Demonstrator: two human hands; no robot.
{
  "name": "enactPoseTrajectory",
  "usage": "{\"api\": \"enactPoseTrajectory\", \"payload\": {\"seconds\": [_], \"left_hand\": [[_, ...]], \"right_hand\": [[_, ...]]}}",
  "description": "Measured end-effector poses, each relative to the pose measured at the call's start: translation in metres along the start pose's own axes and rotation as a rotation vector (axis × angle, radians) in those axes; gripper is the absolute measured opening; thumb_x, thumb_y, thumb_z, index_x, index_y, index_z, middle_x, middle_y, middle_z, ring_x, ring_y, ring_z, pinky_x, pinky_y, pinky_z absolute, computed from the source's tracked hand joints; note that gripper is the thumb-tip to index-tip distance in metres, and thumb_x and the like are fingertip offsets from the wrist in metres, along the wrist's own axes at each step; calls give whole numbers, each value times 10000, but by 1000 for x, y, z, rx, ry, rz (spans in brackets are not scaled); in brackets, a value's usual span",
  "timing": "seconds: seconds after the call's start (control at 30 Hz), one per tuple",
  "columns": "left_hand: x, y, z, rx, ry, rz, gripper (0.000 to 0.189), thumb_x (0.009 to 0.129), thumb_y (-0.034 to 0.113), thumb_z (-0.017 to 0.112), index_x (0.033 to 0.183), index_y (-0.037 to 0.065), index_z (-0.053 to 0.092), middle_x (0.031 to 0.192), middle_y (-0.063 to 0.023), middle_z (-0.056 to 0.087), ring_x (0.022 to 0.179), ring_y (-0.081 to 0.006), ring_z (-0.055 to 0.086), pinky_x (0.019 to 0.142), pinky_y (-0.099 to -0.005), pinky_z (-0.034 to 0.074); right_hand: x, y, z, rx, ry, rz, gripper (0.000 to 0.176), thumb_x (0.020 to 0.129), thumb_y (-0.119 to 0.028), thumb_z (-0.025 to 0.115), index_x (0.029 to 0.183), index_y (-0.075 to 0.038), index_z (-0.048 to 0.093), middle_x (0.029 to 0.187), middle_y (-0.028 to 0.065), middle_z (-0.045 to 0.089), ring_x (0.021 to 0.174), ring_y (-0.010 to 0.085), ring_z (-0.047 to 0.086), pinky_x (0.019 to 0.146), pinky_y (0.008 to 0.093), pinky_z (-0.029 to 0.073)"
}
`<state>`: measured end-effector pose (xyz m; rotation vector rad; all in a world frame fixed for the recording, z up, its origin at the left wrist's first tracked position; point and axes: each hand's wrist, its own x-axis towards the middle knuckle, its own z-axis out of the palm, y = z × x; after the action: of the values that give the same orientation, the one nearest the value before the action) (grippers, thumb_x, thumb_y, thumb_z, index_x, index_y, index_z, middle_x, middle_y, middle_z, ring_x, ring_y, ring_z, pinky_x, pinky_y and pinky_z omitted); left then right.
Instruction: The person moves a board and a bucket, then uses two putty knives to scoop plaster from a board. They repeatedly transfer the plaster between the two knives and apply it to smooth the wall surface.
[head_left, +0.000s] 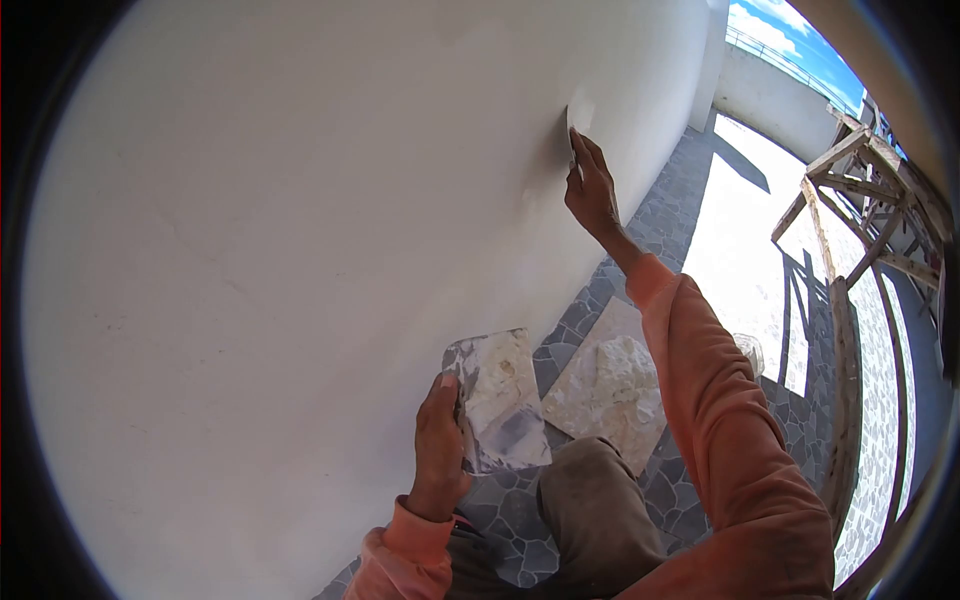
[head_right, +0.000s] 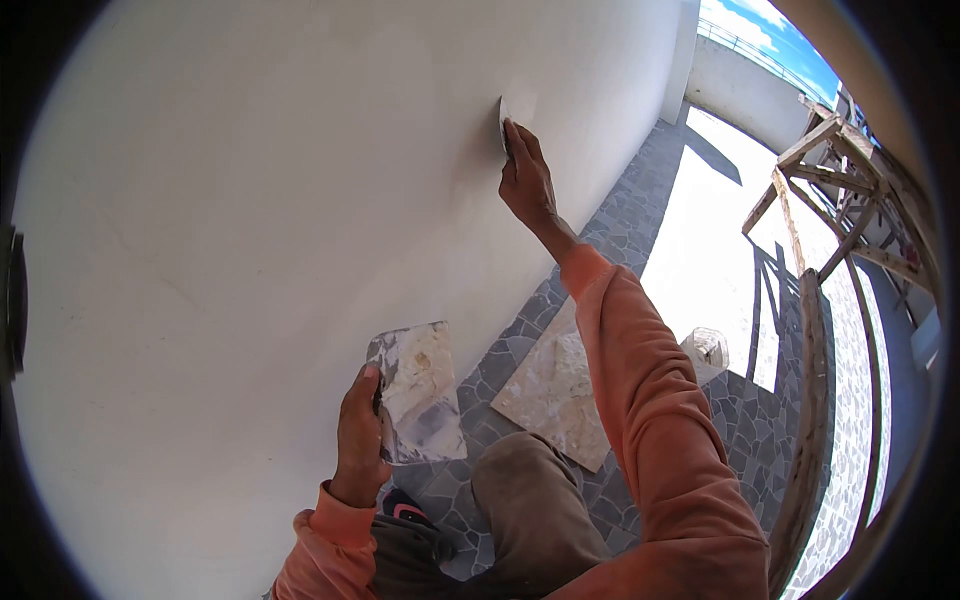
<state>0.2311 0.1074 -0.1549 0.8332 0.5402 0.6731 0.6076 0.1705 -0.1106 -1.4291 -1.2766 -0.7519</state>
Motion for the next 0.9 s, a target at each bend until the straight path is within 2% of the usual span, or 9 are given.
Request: {"api": "enactPoseTrajectory", "payload": {"seconds": [0.17, 0.23, 0.27, 0.3, 0.37, 0.53, 0.67, 0.8, 0.9], "left_hand": [[1, -3, 8, 1, 21, -12, 405, 1022, 300, 410, 1267, -4, 517, 1181, -107, 624, 1045, -204, 633, 912, -325, 500], [1, 0, 4, 22, 30, -7, 408, 1020, 300, 409, 1272, -4, 514, 1185, -109, 623, 1051, -207, 633, 915, -327, 501], [1, 0, 4, 35, 24, -6, 411, 1019, 300, 409, 1274, -5, 512, 1187, -111, 623, 1054, -209, 633, 917, -329, 502], [1, -1, 3, 47, 18, -7, 413, 1018, 301, 408, 1276, -6, 509, 1188, -112, 623, 1057, -212, 633, 919, -332, 503], [0, 2, 7, 12, 33, -22, 368, 1032, 277, 380, 1227, -3, 520, 1141, -105, 616, 1026, -192, 627, 897, -321, 504], [0, 2, 7, -36, 15, -26, 355, 1039, 266, 366, 1214, -4, 517, 1134, -107, 608, 1016, -187, 622, 892, -322, 504], [-2, 3, 7, -46, 18, -31, 358, 1038, 262, 374, 1231, -7, 510, 1147, -108, 606, 1029, -190, 619, 899, -324, 500], [-3, 3, 5, -61, 42, -27, 360, 1037, 258, 381, 1247, -7, 502, 1153, -106, 605, 1039, -190, 615, 906, -322, 496], [-4, 6, 4, -74, 31, -22, 355, 1037, 256, 381, 1243, -5, 504, 1155, -103, 603, 1039, -189, 615, 909, -322, 495]], "right_hand": [[-37, -5, -16, 82, -99, -25, 539, 887, 74, 443, 1403, -78, 458, 1353, 167, 506, 1209, 347, 542, 1002, 390, 467], [-30, -7, -23, 88, -58, 172, 443, 955, -2, 427, 1386, -82, 484, 1332, 162, 528, 1127, 322, 593, 925, 370, 494], [-21, -3, -27, 76, -21, 296, 403, 985, -65, 419, 1381, -75, 489, 1269, 171, 575, 1021, 308, 634, 850, 370, 507], [-10, 8, -28, 61, 65, 383, 374, 992, -220, 461, 1290, -3, 527, 977, 226, 653, 841, 347, 634, 833, 398, 502], [17, 28, -34, -35, 145, 312, 389, 995, -248, 455, 1278, 7, 533, 967, 246, 656, 855, 373, 646, 815, 420, 507], [73, 32, -46, -95, -48, 334, 467, 962, -74, 450, 1424, -141, 460, 1177, 194, 632, 999, 336, 648, 857, 403, 510], [63, 47, -17, -85, -33, 97, 577, 939, -26, 455, 1486, -183, 362, 1406, 167, 487, 1274, 334, 503, 1055, 394, 427], [33, 43, -2, -77, 21, -10, 781, 771, 140, 404, 1488, -164, 349, 1439, 182, 430, 1307, 359, 459, 1066, 422, 431], [8, 32, 7, -85, -3, 16, 786, 769, 134, 414, 1495, -158, 335, 1447, 196, 412, 1311, 372, 450, 1057, 420, 441]]}}
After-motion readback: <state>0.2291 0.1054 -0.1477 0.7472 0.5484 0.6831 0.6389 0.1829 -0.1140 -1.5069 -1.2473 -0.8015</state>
